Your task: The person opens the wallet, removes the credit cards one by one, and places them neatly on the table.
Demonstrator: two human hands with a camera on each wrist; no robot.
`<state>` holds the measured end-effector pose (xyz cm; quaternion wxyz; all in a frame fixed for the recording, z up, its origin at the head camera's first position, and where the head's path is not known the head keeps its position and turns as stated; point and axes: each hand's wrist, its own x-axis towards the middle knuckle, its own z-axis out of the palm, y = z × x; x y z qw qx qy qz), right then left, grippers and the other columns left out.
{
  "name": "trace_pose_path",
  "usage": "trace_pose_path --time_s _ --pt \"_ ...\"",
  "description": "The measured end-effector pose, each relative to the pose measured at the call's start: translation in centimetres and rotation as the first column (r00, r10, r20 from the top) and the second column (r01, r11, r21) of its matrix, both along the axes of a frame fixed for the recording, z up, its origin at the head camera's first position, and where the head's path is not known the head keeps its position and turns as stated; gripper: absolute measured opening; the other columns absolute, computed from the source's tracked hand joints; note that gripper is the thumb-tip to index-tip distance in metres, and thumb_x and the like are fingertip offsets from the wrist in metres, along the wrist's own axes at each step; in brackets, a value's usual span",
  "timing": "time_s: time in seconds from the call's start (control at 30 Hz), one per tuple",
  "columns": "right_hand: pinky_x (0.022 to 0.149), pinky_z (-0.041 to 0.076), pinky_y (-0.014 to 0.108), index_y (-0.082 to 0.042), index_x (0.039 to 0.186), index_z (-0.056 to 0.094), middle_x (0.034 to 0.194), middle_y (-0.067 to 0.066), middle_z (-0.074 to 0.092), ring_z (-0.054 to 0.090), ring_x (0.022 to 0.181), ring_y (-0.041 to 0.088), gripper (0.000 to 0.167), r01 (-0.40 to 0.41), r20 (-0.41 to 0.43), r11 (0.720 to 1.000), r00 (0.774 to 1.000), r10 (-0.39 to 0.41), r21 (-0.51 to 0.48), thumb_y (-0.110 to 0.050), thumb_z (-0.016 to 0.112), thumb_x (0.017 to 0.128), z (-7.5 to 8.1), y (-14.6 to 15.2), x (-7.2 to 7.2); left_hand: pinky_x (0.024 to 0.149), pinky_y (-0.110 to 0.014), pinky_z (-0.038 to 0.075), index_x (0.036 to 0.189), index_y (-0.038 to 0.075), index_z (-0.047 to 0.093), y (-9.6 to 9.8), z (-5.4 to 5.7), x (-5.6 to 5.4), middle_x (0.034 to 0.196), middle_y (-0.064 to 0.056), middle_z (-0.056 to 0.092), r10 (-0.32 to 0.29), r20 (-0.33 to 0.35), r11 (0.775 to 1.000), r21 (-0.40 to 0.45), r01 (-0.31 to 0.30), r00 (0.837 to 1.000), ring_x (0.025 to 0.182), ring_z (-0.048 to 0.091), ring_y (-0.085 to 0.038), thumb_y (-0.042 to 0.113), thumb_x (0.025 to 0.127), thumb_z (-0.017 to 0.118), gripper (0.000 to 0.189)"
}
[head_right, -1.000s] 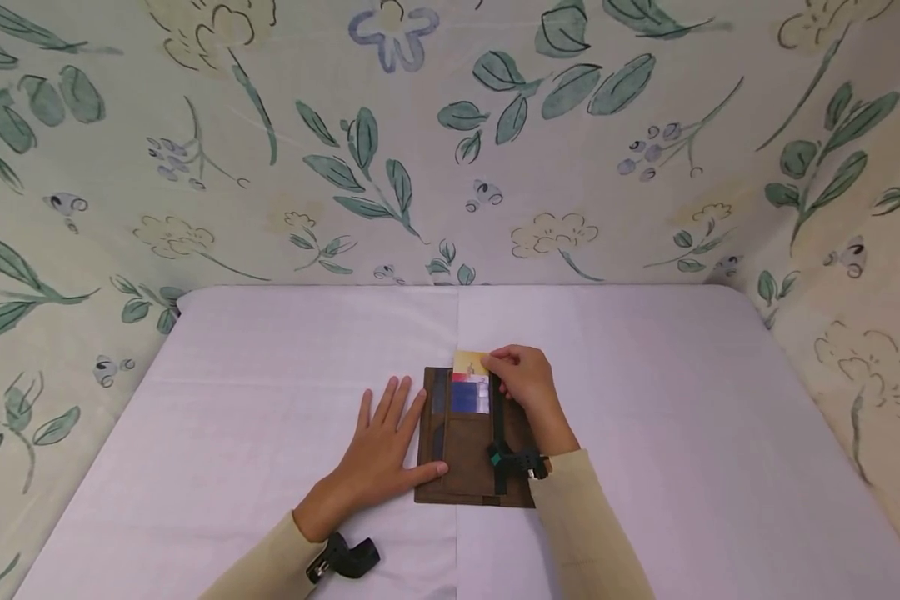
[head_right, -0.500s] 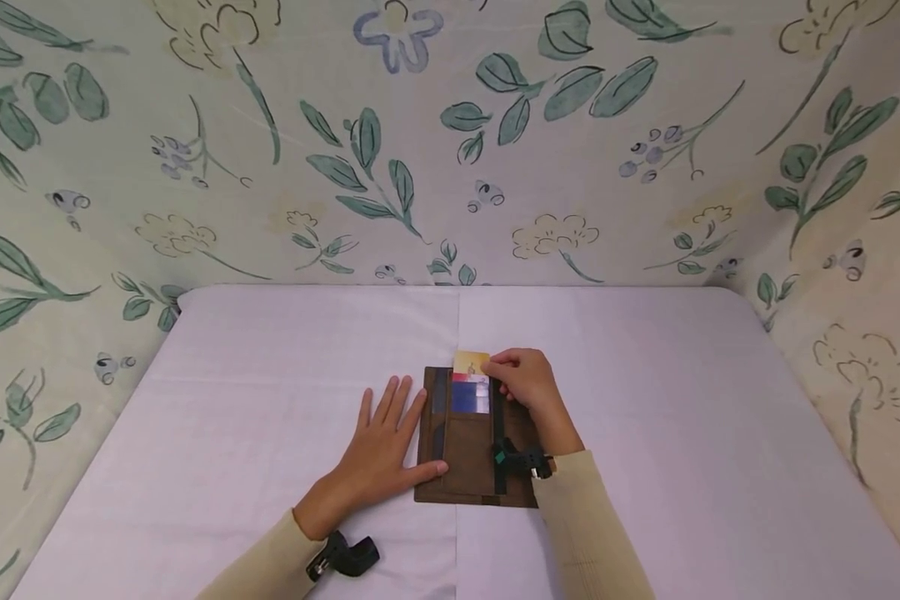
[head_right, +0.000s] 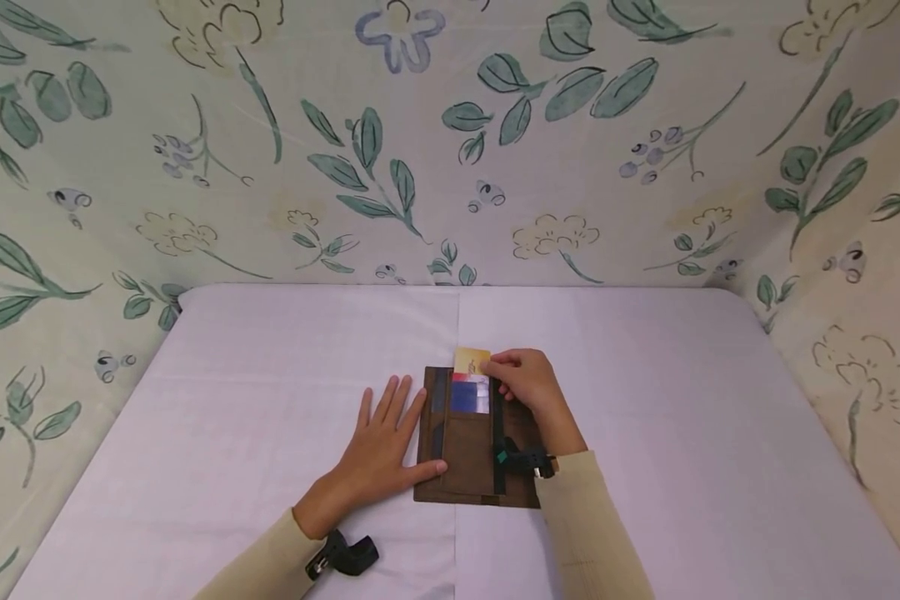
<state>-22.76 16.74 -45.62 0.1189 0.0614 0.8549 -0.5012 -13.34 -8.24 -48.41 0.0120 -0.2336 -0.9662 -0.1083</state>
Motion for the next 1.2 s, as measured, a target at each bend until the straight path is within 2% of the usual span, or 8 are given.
trace_pose_path --time_s 0.23,0.43,0.8,1.2 --pt "0.053 0.048 0.025 -0.001 0.112 0.067 0.082 0.006 0.065 0.055 0.058 0.014 0.037 0.006 -0.013 0.999 1.000 -0.006 -0.033 -0.026 0.073 0.086 0.08 -0.03 0.06 0.112 -0.061 0.002 0.155 0.010 0.016 0.04 -0.11 -0.07 0.161 -0.017 0.007 0.000 -0.018 1.000 -0.006 -0.001 1.000 0.147 0.001 -0.034 0.085 0.080 0.033 0.108" --pt "0.049 0.046 0.024 -0.002 0.112 0.067 0.078 0.005 0.062 0.054 0.055 0.013 0.035 0.049 -0.051 0.998 0.997 -0.051 -0.040 -0.024 0.072 0.087 0.14 -0.38 0.03 0.112 -0.061 0.001 0.156 0.011 0.016 0.02 -0.02 -0.13 0.161 -0.016 0.006 0.002 -0.014 1.000 -0.001 -0.002 1.000 0.147 0.000 -0.033 0.086 0.079 0.033 0.108" --pt "0.052 0.048 0.024 -0.001 0.113 0.066 0.080 0.007 0.064 0.055 0.057 0.015 0.040 0.039 0.012 0.999 0.999 -0.039 -0.038 -0.030 0.073 0.086 0.14 -0.27 0.34 0.112 -0.061 0.001 0.155 0.010 0.017 0.04 -0.16 0.05 0.161 -0.017 0.007 -0.002 -0.006 1.000 -0.005 0.001 1.000 0.147 0.001 -0.034 0.085 0.080 0.034 0.107" --pt "0.048 0.045 0.024 0.000 0.108 0.067 0.075 0.004 0.061 0.053 0.053 0.012 0.033 0.071 -0.036 0.997 0.997 -0.072 -0.031 -0.024 0.073 0.085 -0.11 -0.50 0.14 0.112 -0.060 0.000 0.155 0.010 0.015 -0.01 -0.22 -0.02 0.161 -0.016 0.005 -0.006 -0.013 1.000 -0.011 0.006 1.000 0.147 -0.001 -0.033 0.085 0.080 0.032 0.108"
